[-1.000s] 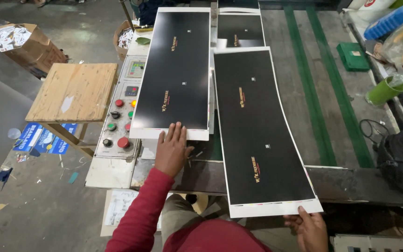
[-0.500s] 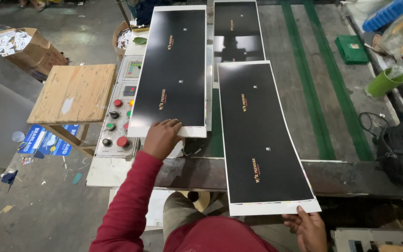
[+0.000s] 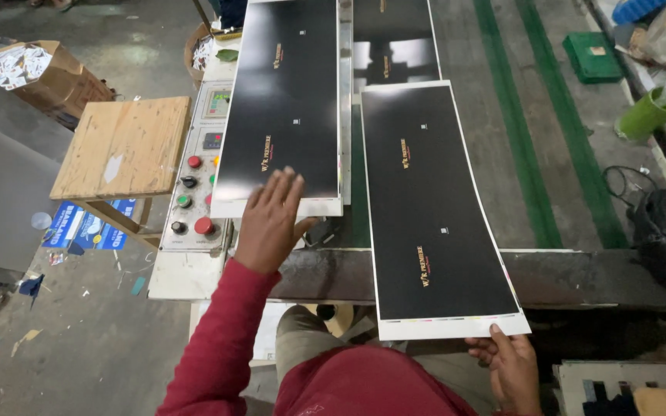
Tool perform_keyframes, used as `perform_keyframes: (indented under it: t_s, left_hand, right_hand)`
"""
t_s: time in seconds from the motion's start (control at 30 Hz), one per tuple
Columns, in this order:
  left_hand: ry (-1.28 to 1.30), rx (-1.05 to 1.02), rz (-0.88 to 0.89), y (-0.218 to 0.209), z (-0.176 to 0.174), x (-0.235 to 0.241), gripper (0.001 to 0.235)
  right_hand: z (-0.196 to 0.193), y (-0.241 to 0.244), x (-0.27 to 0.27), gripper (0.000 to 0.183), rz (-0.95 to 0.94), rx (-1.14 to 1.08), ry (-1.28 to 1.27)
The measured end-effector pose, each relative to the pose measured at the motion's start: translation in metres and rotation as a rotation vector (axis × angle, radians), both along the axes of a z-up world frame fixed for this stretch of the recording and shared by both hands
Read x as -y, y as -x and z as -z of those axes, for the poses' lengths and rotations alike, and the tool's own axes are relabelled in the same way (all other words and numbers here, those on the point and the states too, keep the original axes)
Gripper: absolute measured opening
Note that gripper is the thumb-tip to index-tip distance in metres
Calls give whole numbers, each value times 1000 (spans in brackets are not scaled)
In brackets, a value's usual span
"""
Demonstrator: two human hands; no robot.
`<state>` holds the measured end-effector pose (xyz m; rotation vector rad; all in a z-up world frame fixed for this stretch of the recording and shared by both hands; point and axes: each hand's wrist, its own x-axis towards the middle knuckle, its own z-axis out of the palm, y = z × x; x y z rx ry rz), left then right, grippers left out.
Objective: Inspecting and stacking printed sheets on a finishing machine in a print shop environment.
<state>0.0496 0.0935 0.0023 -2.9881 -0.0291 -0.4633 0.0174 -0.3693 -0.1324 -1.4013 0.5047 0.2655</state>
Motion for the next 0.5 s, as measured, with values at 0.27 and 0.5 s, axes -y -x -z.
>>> perform_keyframes:
  t_s: [0.27, 0.5]
  left_hand:
    - [-69, -58, -65, 1, 56, -15, 79]
    - [82, 314, 25, 32, -24, 14, 8]
  right_hand:
    - [4, 0, -2, 30, -16, 50, -82]
    - [12, -8, -21, 31, -130, 111, -69]
